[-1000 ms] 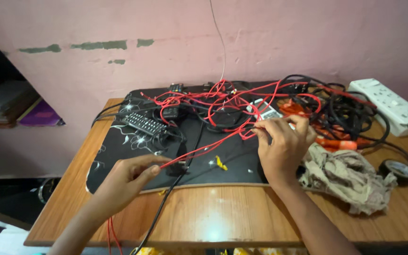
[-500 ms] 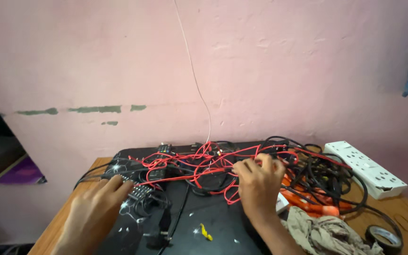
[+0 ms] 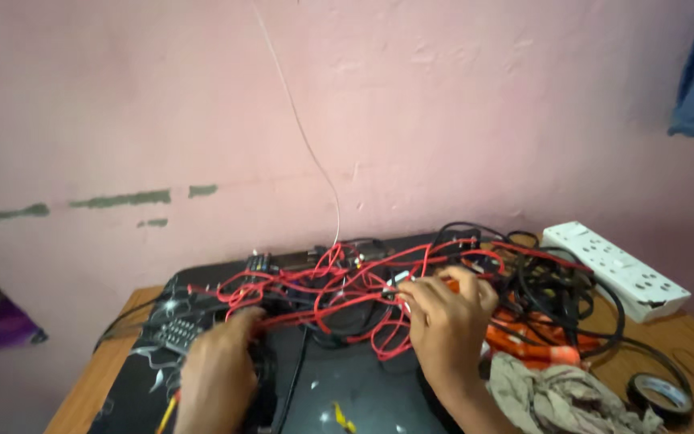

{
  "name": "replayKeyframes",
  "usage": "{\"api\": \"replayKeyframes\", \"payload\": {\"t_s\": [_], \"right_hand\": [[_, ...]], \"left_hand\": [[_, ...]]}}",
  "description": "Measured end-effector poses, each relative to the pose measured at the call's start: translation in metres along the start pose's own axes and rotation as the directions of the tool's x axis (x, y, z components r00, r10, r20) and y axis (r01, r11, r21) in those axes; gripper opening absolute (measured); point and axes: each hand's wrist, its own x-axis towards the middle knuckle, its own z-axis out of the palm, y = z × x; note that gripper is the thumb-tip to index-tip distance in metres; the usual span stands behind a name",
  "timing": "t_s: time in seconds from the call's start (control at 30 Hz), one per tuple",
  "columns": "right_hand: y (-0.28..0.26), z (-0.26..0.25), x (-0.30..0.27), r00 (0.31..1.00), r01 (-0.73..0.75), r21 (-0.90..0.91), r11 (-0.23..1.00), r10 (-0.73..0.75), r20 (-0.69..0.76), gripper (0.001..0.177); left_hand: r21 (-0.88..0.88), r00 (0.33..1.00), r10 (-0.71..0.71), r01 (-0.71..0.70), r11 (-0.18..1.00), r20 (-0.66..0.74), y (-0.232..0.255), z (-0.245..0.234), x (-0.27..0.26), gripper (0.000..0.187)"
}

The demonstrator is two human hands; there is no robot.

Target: The person repairs electrical wires by stripping insulation, twisting exposed conductors, and wrapping the connections with electrical tape. They handle red and black wires, using a knife to strip the ends and a roll of black tape to secure the joints.

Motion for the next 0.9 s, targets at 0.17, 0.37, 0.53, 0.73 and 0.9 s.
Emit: {"api": "replayKeyframes", "payload": {"t_s": [0.17, 0.37, 0.53, 0.73, 0.9], "right_hand": [[0.011, -0.006, -0.003, 0.995, -0.072, -0.052, 0.996, 0.068, -0.07, 0.015], [0.022, -0.008, 0.001, 0.975, -0.168, -0.136, 0.976, 0.144, -0.167, 0.015], [0.027, -0.01, 0.001, 0.965, -0.192, -0.121, 0.974, 0.165, -0.203, 0.015], [0.02, -0.007, -0.004, 0.958, -0.238, -0.063, 0.969, 0.224, -0.177, 0.017], [0.017, 0.002, -0.01, 0.991, -0.098, -0.05, 0.994, 0.102, 0.083, 0.051]], "left_hand": [[-0.249, 0.948, 0.319, -0.309, 0.918, -0.003, 0.003, 0.043, -0.01, 0.031], [-0.301, 0.956, 0.24, -0.182, 0.936, 0.167, 0.019, 0.08, -0.02, 0.024], [-0.459, 0.99, 0.048, 0.017, 0.888, 0.13, 0.021, 0.071, -0.025, 0.017], [-0.584, 0.877, -0.307, 0.476, 0.658, 0.369, 0.023, 0.042, -0.023, 0.015], [-0.508, 0.946, -0.301, 0.321, 0.799, 0.124, 0.044, 0.036, -0.037, 0.009]]}}
